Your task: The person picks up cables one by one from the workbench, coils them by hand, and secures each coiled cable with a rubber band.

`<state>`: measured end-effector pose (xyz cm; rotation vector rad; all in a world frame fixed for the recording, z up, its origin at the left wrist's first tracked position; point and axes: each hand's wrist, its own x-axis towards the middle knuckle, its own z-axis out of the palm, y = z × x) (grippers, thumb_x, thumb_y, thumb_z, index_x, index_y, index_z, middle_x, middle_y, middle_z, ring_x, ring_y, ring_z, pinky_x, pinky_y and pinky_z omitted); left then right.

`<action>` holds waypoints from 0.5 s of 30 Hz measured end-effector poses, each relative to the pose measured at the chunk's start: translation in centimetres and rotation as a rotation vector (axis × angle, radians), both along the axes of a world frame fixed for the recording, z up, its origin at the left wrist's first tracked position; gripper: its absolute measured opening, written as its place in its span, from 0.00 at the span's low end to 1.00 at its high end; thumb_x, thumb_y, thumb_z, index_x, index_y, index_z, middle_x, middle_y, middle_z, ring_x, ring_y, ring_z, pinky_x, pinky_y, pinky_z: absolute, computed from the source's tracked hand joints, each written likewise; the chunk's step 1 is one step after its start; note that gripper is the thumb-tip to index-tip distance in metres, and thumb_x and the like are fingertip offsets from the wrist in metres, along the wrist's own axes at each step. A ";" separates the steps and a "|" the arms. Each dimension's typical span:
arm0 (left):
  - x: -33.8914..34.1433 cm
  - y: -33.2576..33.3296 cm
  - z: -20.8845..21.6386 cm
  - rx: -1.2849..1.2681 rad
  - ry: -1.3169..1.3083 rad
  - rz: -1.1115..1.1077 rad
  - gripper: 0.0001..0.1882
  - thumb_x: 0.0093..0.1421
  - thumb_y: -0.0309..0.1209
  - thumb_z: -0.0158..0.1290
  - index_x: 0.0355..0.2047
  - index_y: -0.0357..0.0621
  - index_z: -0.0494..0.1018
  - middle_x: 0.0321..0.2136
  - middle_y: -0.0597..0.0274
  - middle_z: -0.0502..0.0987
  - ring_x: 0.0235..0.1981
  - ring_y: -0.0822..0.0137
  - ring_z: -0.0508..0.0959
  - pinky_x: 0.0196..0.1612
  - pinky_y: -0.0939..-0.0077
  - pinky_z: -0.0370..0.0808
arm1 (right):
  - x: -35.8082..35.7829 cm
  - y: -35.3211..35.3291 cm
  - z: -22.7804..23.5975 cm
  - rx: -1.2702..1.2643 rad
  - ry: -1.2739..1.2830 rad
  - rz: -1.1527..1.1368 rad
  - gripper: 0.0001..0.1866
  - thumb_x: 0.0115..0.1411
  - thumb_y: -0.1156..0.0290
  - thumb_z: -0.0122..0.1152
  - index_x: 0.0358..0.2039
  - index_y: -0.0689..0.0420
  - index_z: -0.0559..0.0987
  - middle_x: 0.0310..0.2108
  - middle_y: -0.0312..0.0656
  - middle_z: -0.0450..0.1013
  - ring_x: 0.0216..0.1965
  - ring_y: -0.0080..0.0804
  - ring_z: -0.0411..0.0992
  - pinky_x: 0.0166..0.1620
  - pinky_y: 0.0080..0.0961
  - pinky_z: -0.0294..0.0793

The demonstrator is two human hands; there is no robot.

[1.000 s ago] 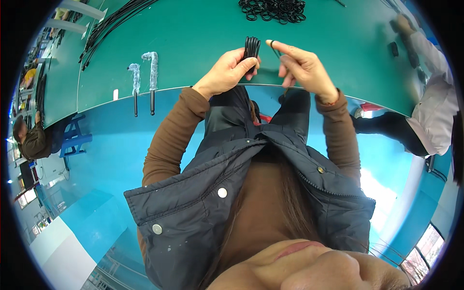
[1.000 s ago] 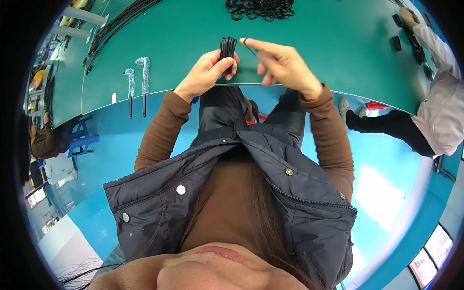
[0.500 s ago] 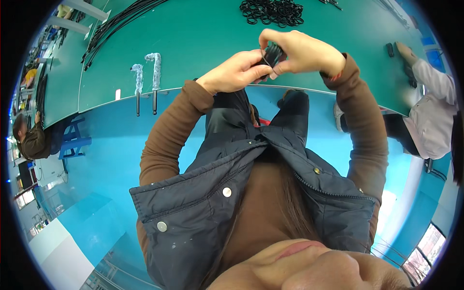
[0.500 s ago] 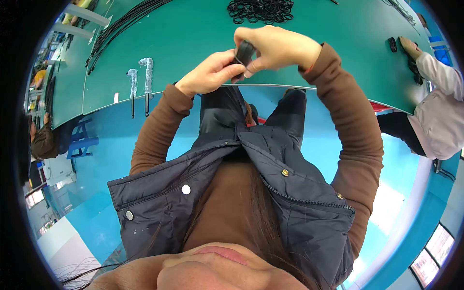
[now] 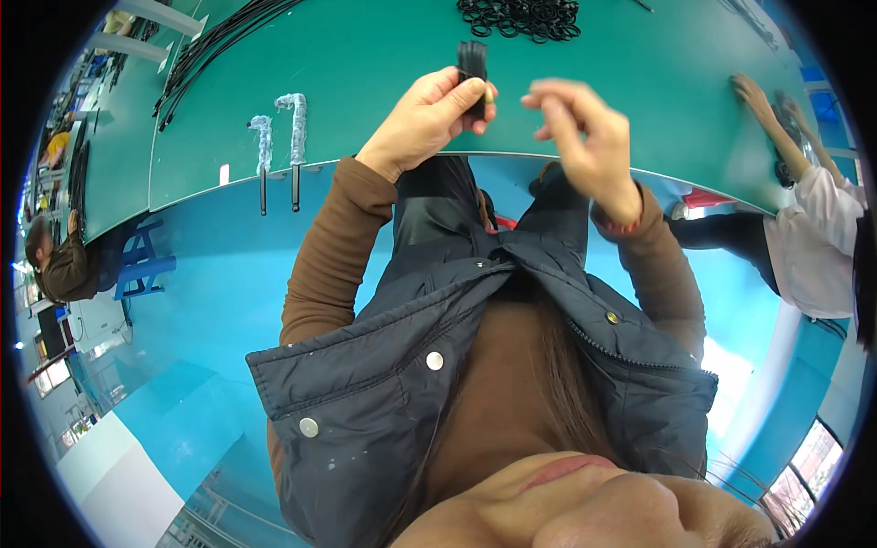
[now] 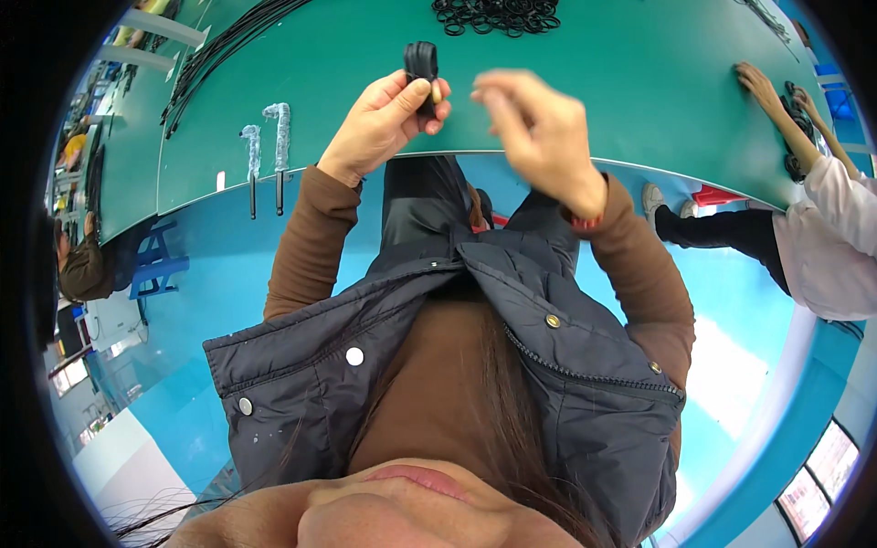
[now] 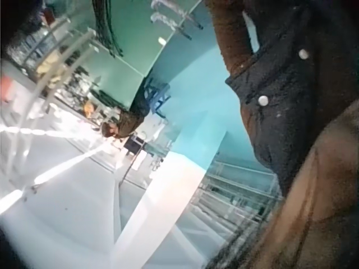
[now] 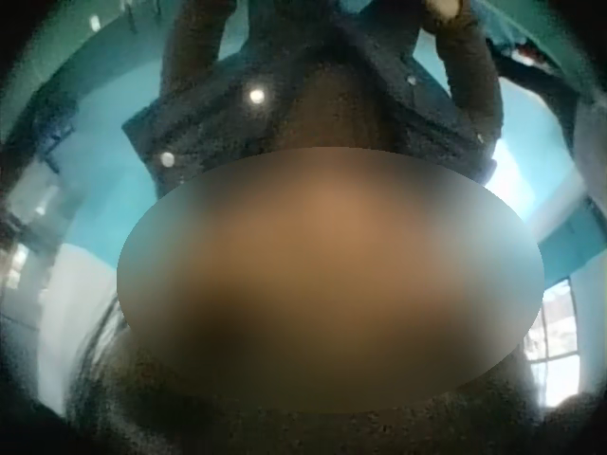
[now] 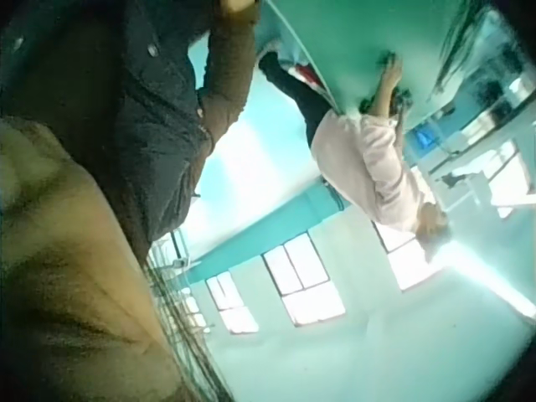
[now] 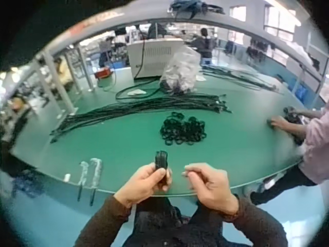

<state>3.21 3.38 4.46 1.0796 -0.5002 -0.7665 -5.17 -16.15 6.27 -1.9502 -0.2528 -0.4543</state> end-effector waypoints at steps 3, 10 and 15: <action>-0.6 -1.4 0.9 0.142 -0.143 -0.075 0.14 0.67 0.35 0.42 0.42 0.34 0.68 0.33 0.61 0.71 0.32 0.72 0.71 0.37 0.79 0.70 | 3.3 -0.9 0.9 -0.052 0.222 0.033 0.13 0.60 0.67 0.55 0.40 0.62 0.76 0.25 0.38 0.74 0.24 0.20 0.73 0.29 0.16 0.71; -1.2 -1.7 -1.1 -0.164 0.109 -0.010 0.14 0.65 0.34 0.46 0.43 0.34 0.68 0.43 0.51 0.73 0.50 0.50 0.73 0.52 0.57 0.73 | 4.2 -1.7 0.3 0.126 0.370 0.196 0.15 0.59 0.62 0.57 0.37 0.62 0.77 0.25 0.36 0.73 0.25 0.18 0.71 0.27 0.16 0.70; -1.2 -1.9 -1.4 -0.026 0.121 0.027 0.09 0.64 0.29 0.48 0.40 0.35 0.70 0.38 0.54 0.75 0.43 0.58 0.77 0.45 0.63 0.78 | 4.0 -1.7 -0.6 0.206 0.446 0.241 0.16 0.59 0.61 0.57 0.38 0.62 0.77 0.26 0.36 0.74 0.25 0.19 0.71 0.27 0.15 0.72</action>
